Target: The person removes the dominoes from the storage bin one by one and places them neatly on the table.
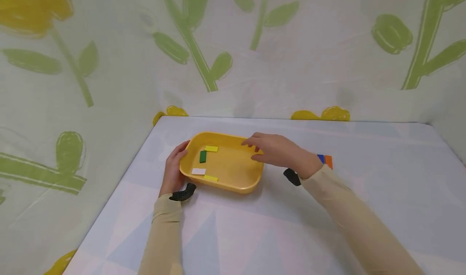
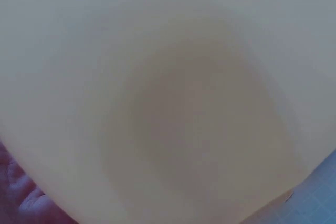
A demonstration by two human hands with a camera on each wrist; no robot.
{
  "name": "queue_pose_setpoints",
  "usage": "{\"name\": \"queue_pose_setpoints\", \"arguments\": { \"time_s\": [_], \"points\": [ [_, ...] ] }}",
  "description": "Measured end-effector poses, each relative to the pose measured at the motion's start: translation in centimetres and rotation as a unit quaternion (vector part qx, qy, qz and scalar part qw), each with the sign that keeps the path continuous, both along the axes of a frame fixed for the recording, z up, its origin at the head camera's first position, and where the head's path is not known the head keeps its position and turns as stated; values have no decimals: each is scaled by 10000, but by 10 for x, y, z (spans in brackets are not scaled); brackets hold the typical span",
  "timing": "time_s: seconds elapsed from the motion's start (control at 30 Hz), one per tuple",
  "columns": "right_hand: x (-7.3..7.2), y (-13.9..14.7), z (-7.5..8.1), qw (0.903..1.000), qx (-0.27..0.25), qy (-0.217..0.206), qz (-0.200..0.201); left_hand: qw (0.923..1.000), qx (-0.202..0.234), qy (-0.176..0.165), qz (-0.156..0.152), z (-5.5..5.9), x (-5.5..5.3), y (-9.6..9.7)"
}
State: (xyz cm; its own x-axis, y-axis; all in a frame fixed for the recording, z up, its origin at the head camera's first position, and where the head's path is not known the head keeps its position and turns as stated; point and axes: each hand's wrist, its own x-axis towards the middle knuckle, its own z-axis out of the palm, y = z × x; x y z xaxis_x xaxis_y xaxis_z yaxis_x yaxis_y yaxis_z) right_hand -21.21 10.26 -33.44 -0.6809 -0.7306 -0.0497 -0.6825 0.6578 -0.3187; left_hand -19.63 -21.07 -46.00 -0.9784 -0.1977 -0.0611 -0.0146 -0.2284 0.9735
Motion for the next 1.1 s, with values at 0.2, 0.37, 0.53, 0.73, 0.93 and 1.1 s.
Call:
{"name": "queue_pose_setpoints", "arguments": {
  "time_s": [0.2,0.37,0.53,0.73,0.93,1.1],
  "points": [
    [-7,-41,-5,9956,787,-346,377,10000,-9,43,48,2,0,-1],
    [-9,-64,-13,9893,1254,-320,676,10000,-95,25,0,4,0,-3],
    [-8,-90,-17,9834,1592,-273,824,9999,-151,0,14,6,1,-6],
    [0,-116,-25,9746,2010,-832,539,9999,-136,-24,-8,5,0,-3],
    [5,-134,-39,9759,1863,-1081,363,9999,-63,-66,-49,1,0,-1],
    [1,-148,-46,9807,1612,-924,604,9999,-149,-79,-17,0,-1,-1]
  ]
}}
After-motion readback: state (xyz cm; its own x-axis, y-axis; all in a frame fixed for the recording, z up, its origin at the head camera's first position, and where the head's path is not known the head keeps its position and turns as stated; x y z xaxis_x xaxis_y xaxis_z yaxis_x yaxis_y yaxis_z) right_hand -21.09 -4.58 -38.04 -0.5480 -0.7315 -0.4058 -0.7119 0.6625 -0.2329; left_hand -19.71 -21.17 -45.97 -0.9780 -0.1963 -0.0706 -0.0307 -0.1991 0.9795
